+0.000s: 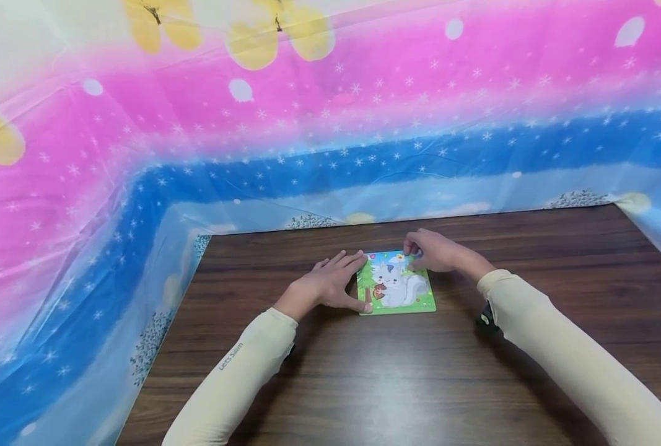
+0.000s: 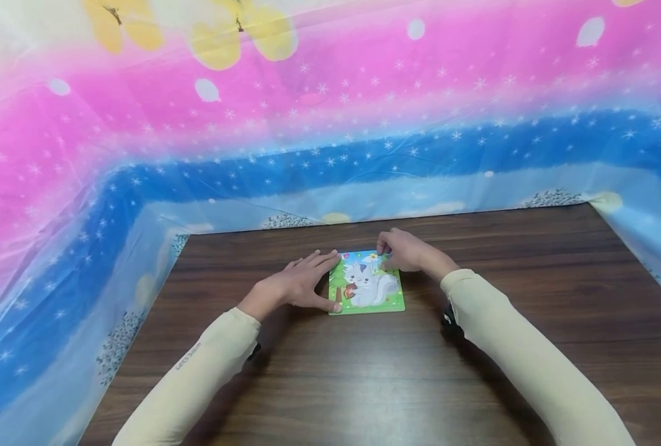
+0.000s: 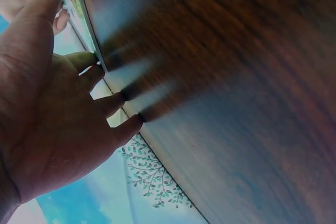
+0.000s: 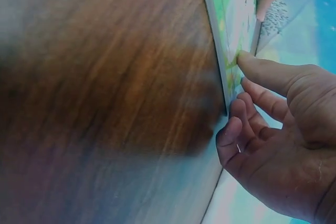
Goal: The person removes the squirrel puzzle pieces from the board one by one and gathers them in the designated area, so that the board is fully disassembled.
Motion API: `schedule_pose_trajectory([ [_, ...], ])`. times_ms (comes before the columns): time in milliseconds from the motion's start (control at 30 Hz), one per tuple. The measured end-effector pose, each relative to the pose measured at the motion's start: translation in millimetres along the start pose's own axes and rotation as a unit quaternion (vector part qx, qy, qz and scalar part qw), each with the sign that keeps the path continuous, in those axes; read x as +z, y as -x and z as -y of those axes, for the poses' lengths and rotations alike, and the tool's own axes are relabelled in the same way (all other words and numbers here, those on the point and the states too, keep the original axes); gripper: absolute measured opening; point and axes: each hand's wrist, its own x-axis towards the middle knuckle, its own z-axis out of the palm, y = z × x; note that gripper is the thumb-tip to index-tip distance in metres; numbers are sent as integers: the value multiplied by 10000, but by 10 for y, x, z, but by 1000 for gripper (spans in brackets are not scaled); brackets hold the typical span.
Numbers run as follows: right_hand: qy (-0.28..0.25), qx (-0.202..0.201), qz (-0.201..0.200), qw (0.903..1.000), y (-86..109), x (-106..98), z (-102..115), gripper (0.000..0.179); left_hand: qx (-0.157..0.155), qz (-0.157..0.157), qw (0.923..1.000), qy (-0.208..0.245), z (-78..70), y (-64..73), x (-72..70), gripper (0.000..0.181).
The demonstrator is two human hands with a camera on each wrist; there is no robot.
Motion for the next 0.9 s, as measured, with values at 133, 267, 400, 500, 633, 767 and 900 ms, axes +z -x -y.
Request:
schedule_pose_trajectory([
  [133,-43,-72,-55,9999,15,17,-9,22,-4,-16,10000,-4,0,14,-1,114],
  [267,-84,-57,-103,9999,32,30,-9,22,26,-33,10000,35,3,8,8,114],
  [400,-120,-37,-161,9998,41,36,-16,23,47,-64,10000,45,12,-7,14,114],
  [500,-135,-67,-176,9997,43,39,-18,24,62,-83,9999,60,18,1,7,114],
  [633,-203,-36,-205,9996,41,50,-42,26,119,-98,9998,102,19,14,-4,113],
  [767,-264,22,-261,9993,46,70,-76,29,251,-85,9995,142,10,13,-8,110],
  [900,-256,10,-242,9994,54,89,-99,27,357,-12,9993,78,-10,18,-5,104],
])
